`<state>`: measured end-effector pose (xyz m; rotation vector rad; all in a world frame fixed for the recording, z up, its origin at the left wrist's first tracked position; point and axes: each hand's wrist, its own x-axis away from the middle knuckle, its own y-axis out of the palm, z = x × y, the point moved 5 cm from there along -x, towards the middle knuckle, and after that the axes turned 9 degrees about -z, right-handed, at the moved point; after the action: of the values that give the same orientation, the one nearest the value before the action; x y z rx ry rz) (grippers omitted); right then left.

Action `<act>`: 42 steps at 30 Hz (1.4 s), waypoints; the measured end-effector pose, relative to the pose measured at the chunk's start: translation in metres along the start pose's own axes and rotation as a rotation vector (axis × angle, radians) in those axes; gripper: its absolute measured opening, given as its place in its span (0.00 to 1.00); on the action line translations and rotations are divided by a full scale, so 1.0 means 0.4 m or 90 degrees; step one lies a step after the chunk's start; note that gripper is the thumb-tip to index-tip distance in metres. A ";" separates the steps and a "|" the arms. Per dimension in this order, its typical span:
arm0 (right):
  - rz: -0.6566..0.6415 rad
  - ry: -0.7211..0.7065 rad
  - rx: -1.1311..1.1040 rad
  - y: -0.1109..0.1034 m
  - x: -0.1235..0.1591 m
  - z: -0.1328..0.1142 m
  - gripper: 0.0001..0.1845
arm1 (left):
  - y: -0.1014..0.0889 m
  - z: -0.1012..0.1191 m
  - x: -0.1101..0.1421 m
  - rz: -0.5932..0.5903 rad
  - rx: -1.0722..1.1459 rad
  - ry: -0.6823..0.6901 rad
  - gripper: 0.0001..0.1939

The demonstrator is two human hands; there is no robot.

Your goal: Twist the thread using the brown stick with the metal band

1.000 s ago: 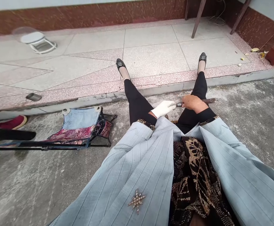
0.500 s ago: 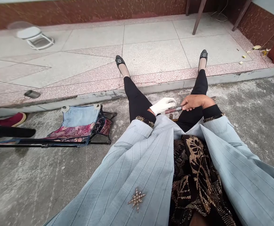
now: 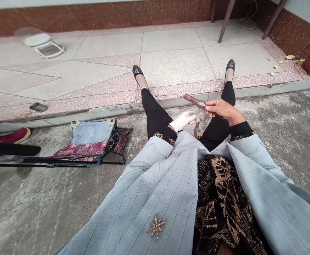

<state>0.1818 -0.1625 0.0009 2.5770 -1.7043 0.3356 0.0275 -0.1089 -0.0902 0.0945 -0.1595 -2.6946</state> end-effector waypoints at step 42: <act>0.232 0.098 0.172 -0.064 -0.040 0.083 0.10 | 0.032 0.008 0.009 -0.108 -0.027 -0.093 0.26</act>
<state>0.2045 -0.1429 -0.0325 2.3092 -2.1956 0.8057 0.0293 -0.1216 -0.0854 -0.1075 -0.1440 -2.8727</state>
